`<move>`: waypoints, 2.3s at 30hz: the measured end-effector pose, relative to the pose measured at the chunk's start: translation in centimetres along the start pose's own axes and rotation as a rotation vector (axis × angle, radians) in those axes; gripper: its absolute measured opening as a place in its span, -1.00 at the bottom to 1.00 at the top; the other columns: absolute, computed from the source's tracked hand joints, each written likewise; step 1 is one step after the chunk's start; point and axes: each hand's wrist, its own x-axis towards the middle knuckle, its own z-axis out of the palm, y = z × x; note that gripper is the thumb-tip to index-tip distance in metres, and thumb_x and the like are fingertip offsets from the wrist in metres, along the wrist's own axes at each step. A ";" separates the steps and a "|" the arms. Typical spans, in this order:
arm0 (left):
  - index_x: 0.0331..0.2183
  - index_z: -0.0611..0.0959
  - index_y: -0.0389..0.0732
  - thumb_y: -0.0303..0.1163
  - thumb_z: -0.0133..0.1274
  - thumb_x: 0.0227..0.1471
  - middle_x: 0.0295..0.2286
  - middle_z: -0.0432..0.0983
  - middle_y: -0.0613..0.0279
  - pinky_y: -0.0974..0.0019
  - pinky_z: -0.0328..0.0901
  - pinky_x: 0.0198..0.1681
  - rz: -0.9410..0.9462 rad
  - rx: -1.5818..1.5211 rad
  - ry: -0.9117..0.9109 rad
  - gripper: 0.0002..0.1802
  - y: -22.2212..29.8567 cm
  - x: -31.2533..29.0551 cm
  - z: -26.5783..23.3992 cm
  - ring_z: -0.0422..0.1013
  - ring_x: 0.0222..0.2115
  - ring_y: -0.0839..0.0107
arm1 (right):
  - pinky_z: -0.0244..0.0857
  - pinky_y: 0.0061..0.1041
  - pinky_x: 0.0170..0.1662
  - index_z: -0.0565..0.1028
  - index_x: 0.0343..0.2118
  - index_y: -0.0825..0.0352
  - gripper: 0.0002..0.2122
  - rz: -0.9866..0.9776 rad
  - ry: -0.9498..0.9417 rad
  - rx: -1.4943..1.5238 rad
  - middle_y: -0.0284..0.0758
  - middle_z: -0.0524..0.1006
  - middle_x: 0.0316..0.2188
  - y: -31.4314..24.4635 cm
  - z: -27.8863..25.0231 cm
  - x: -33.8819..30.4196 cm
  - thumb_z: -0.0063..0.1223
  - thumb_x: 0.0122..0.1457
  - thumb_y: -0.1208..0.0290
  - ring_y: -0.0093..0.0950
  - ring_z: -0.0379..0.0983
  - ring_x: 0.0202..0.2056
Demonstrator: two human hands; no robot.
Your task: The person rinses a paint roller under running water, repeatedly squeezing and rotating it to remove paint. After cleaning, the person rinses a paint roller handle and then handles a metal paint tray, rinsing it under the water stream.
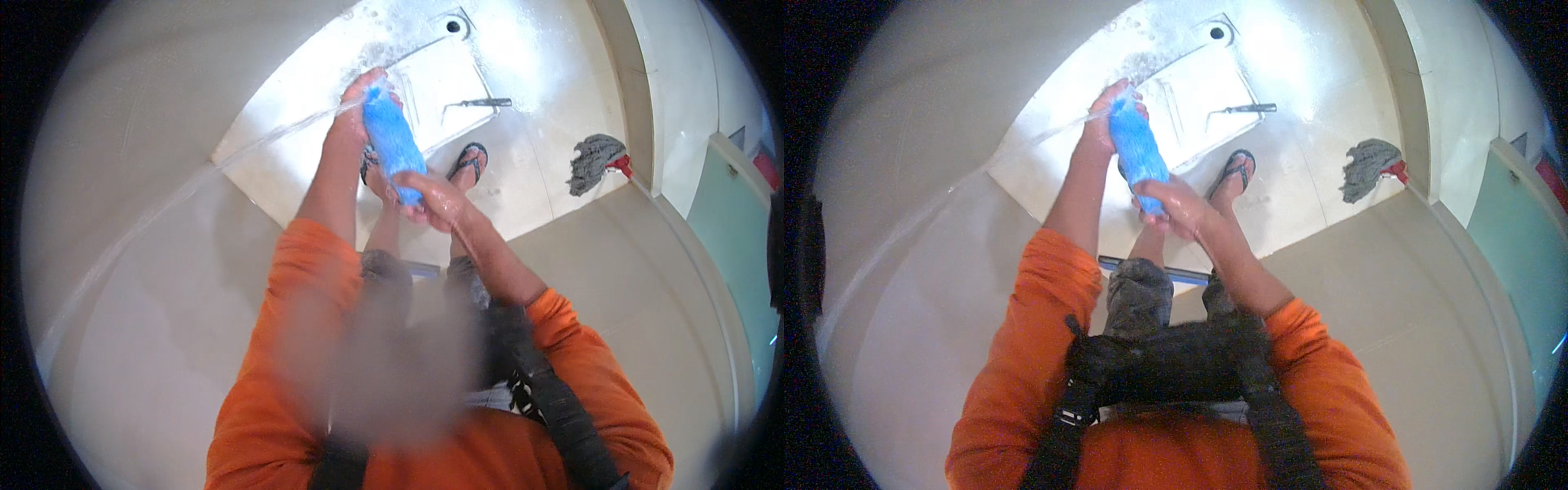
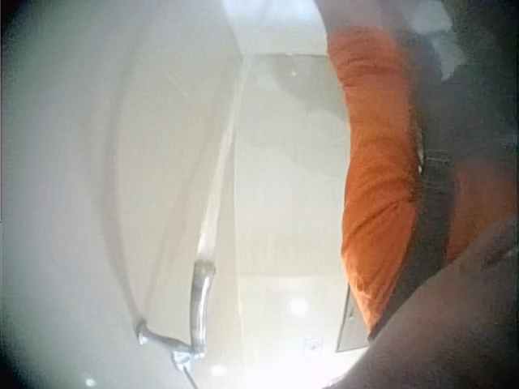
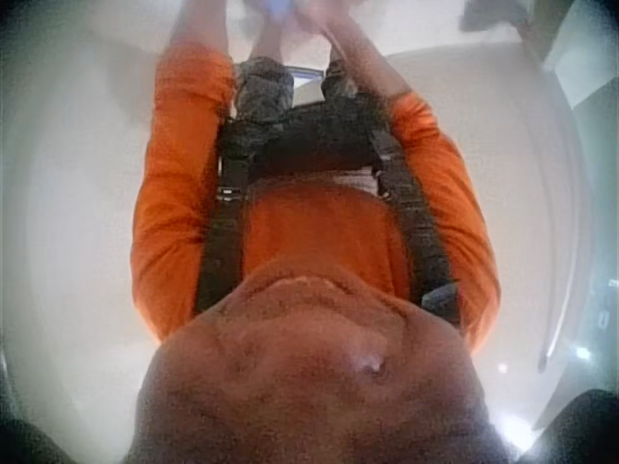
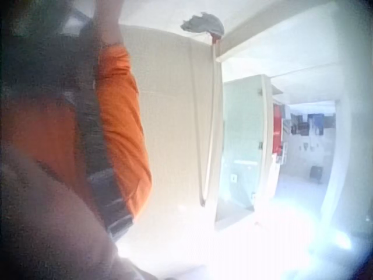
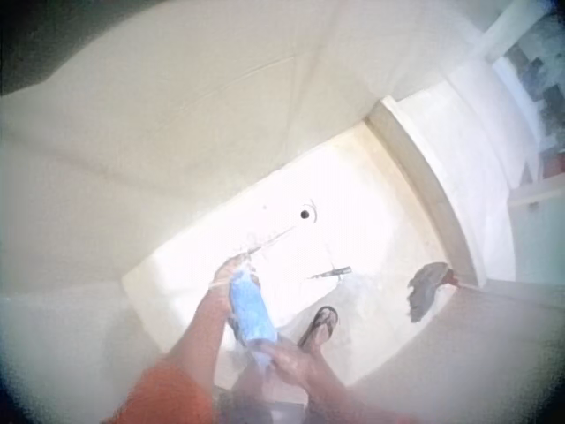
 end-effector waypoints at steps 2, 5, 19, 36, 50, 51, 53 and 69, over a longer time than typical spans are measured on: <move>-0.32 0.55 -0.24 -0.12 0.12 0.09 -0.57 0.46 0.07 0.14 0.44 -0.44 -0.105 0.052 0.152 -0.66 0.7 1.0 1.0 0.45 -0.57 0.23 | 0.25 -0.48 -0.63 0.41 -0.16 0.37 -0.65 -0.006 0.103 -0.191 -0.28 0.49 -0.47 -1.4 0.9 0.3 0.10 0.11 0.20 -0.51 0.43 -0.55; -0.22 0.57 -0.34 0.01 0.03 0.14 -0.34 0.56 -0.15 -0.02 0.40 -0.15 0.329 0.815 0.528 -0.47 0.8 4.0 -1.6 0.52 -0.30 -0.01 | 0.42 -0.30 -0.41 0.41 -0.17 0.45 -0.57 -0.100 0.314 -0.705 -0.08 0.57 -0.42 -1.5 1.1 4.2 0.13 0.06 0.17 -0.26 0.57 -0.41; 0.06 0.43 -0.58 0.19 0.06 0.12 -0.09 0.50 -0.18 0.08 0.35 0.03 0.222 0.770 0.439 -0.08 1.6 1.8 1.6 0.45 -0.05 0.06 | 0.16 -0.58 -0.70 0.45 -0.14 0.42 -0.58 -0.089 0.278 -0.291 -0.28 0.49 -0.50 -1.5 1.2 0.5 0.24 0.03 0.23 -0.53 0.40 -0.63; 0.10 0.38 -0.41 -0.16 0.33 -0.05 -0.06 0.49 -0.13 0.03 0.29 0.10 0.232 0.602 0.233 -0.20 -2.8 -4.2 7.3 0.42 -0.02 0.01 | 0.45 -0.12 -0.31 0.34 -0.14 0.52 -0.59 -0.544 0.774 -1.438 -0.01 0.57 -0.38 -6.0 0.4 6.0 0.12 0.09 0.28 -0.05 0.58 -0.33; -0.25 0.55 -0.27 -0.48 0.31 -0.13 -0.42 0.56 0.06 0.13 0.49 -0.33 0.042 0.030 0.162 -0.65 0.4 -1.4 1.6 0.53 -0.44 0.21 | 0.47 -0.26 -0.22 0.38 -0.19 0.59 -0.58 -0.372 0.597 -1.120 0.07 0.58 -0.35 -4.9 3.8 4.6 0.21 0.05 0.31 -0.11 0.60 -0.28; -0.25 0.55 -0.27 -0.46 0.29 -0.12 -0.44 0.56 0.07 0.15 0.49 -0.35 0.073 0.066 0.139 -0.66 0.6 -1.5 2.4 0.54 -0.46 0.23 | 0.47 -0.26 -0.23 0.39 -0.20 0.59 -0.59 -0.383 0.593 -1.028 0.06 0.59 -0.36 -5.0 3.4 4.3 0.19 0.06 0.31 -0.13 0.61 -0.29; -0.22 0.52 -0.29 -0.44 0.27 -0.08 -0.45 0.55 0.07 0.18 0.48 -0.33 0.092 0.074 0.067 -0.64 0.9 -2.5 2.6 0.52 -0.45 0.24 | 0.28 -0.46 -0.50 0.43 -0.20 0.49 -0.62 -0.357 0.404 -0.663 -0.15 0.53 -0.45 -3.9 1.8 5.0 0.20 0.06 0.27 -0.38 0.47 -0.52; 0.04 0.43 -0.34 -0.28 0.34 -0.16 -0.10 0.48 -0.09 0.12 0.43 -0.07 0.293 0.253 0.212 -0.26 0.7 -0.2 -0.8 0.50 -0.22 0.07 | 0.48 -0.31 -0.21 0.34 0.06 0.50 -0.42 -0.415 0.397 -0.704 -0.06 0.55 -0.26 -2.6 1.2 1.9 0.20 0.04 0.24 -0.16 0.55 -0.26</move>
